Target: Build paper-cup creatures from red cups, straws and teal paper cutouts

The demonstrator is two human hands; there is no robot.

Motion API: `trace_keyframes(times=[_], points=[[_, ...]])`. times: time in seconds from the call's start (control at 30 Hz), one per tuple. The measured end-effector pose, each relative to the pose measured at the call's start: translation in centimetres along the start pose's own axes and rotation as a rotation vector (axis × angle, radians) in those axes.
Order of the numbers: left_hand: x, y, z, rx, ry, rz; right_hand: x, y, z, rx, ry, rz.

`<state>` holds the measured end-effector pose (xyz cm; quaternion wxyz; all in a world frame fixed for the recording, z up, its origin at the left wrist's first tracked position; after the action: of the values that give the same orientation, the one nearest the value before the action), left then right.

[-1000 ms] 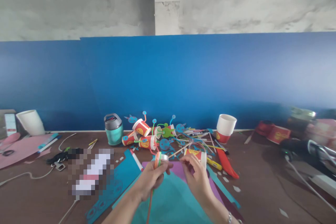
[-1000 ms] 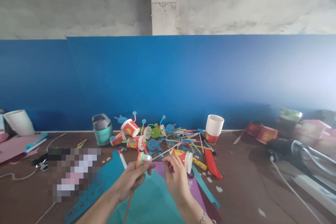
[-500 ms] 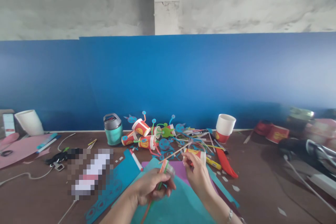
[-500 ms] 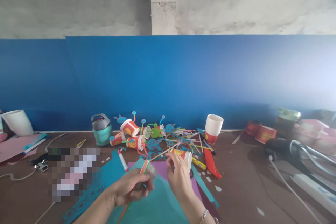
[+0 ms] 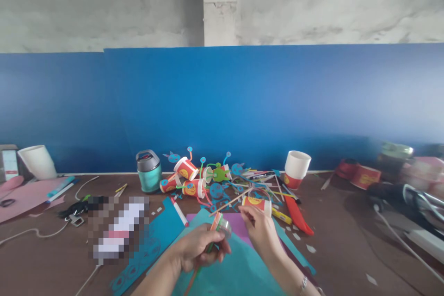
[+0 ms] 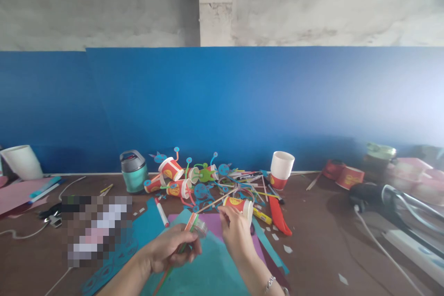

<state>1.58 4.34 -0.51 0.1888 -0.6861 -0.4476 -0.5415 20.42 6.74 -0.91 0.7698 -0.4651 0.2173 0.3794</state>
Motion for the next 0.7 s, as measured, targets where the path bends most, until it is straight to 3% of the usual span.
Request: trace_keyframes(times=[0.17, 0.3, 0.47, 0.57, 0.63, 0.7], points=[[0.1, 0.0, 0.0, 0.001, 0.006, 0.003, -0.1, 0.0, 0.0, -0.081, 0.086, -0.046], [0.0, 0.0, 0.0, 0.003, -0.009, 0.001, -0.1, -0.2, 0.0, 0.025, 0.001, -0.016], [-0.1, -0.1, 0.1, -0.002, -0.015, -0.005, 0.8, 0.2, 0.1, 0.021, 0.035, 0.006], [0.0, 0.0, 0.0, -0.004, -0.014, -0.011, 0.2, 0.0, 0.0, 0.056, 0.004, 0.089], [0.0, 0.1, 0.0, -0.007, -0.014, -0.004, -1.0, -0.2, -0.1, -0.01, 0.007, 0.194], [0.0, 0.2, 0.0, -0.025, -0.029, 0.006, -2.4, -0.3, -0.4, -0.166, 0.058, 0.32]])
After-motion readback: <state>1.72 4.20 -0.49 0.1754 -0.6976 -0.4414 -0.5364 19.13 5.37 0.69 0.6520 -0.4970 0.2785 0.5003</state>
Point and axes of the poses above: each hand's wrist, its own z-axis towards the middle knuckle, its own y-axis out of the palm, x = y × z, the point moved 2 cm from there along z, towards the middle knuckle, and after that the axes turned 1 degree about x, right-handed, at the moved point
